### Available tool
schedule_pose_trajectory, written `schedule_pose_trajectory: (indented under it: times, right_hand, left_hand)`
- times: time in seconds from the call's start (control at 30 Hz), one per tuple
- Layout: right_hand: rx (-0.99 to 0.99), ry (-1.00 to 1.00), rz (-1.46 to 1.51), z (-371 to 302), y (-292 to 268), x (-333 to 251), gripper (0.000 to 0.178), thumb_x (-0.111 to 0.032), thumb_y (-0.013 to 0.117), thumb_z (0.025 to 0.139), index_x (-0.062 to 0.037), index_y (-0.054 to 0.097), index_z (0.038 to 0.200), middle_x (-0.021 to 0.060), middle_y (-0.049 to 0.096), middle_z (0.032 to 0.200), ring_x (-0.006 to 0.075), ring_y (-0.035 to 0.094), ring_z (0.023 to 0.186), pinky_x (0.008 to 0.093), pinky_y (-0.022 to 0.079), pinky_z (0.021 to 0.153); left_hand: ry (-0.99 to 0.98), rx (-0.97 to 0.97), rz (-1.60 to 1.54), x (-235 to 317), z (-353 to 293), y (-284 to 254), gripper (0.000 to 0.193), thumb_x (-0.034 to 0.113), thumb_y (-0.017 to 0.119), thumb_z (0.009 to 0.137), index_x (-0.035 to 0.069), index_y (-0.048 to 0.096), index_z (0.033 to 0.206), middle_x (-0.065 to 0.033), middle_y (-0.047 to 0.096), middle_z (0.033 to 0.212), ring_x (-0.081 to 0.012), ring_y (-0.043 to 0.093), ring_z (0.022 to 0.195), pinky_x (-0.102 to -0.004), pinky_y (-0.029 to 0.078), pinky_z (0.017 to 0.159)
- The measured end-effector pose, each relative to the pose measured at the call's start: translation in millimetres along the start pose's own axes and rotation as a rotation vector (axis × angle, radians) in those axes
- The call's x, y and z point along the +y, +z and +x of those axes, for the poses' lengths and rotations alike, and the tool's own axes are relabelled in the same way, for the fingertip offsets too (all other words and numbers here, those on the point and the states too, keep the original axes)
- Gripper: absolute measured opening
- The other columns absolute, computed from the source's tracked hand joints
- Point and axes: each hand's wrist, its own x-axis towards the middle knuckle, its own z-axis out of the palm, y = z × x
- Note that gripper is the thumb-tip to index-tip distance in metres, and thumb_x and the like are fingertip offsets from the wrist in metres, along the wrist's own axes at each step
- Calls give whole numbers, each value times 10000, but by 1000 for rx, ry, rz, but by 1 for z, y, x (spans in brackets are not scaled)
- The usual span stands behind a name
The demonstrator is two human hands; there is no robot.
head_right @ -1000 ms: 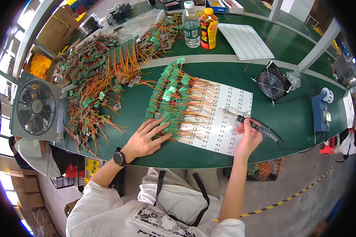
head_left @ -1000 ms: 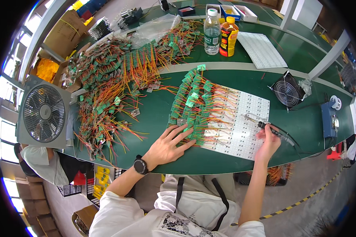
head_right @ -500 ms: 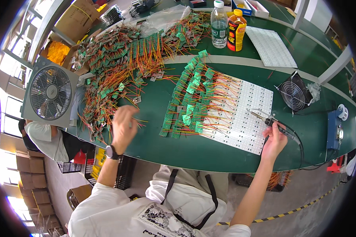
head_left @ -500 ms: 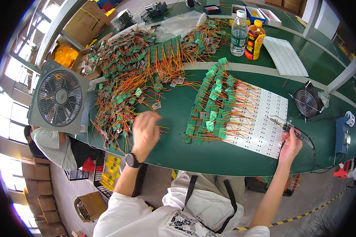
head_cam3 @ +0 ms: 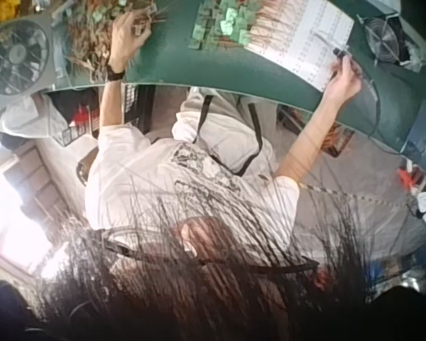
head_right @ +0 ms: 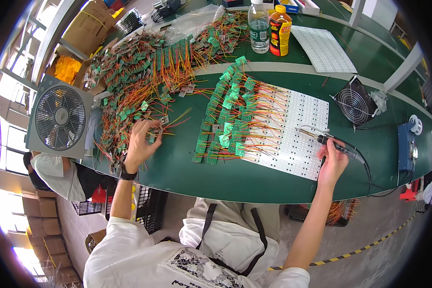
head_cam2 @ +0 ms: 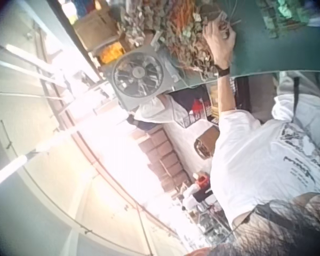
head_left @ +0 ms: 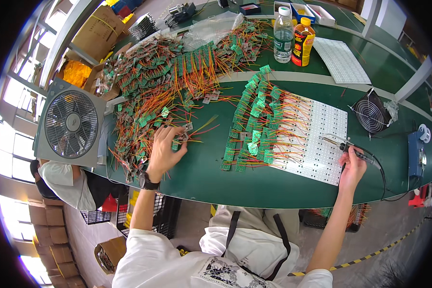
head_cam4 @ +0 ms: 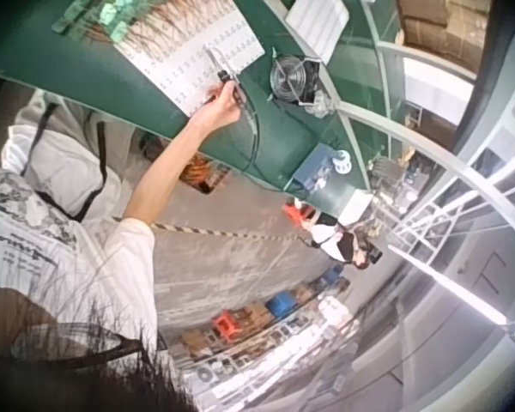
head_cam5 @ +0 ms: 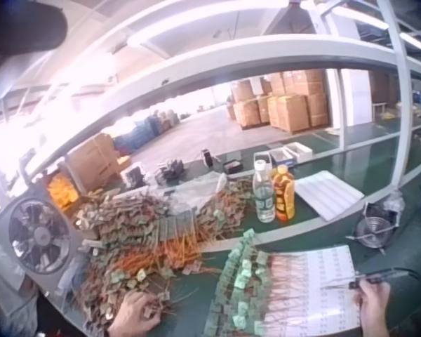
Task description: The person picks up circuit boards with attached wires from a pile and solders their wires onto an LED board using a soldering iron.
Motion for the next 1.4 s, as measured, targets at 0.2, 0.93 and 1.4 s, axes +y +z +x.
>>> schedule_pose_trajectory:
  times: [0.2, 0.93, 1.4]
  right_hand:
    - [0, 3, -9, -3, -3, 2, 190, -117, 673, 903, 24, 638, 1025, 63, 625, 675, 136, 555, 536, 255, 386, 510]
    - [-1, -11, 3, -7, -4, 1, 188, -112, 658, 909, 23, 633, 1037, 65, 623, 680, 135, 553, 538, 252, 376, 508]
    - [34, 25, -11, -7, -4, 0, 199, -105, 662, 902, 25, 637, 1050, 71, 644, 708, 136, 570, 546, 246, 397, 521]
  left_hand:
    - [-332, 86, -894, 30, 17, 13, 442, 99, 549, 870, 4, 500, 1299, -123, 626, 1122, -230, 606, 1064, -395, 506, 919]
    - [-415, -430, -1290, 90, -14, 24, 270, 141, 441, 1034, -46, 597, 1151, -205, 657, 1175, -258, 683, 1015, -349, 581, 825]
    - [417, -246, -886, 178, 43, 65, 210, -17, 625, 861, -3, 683, 1063, -108, 733, 951, -270, 715, 822, -342, 567, 717]
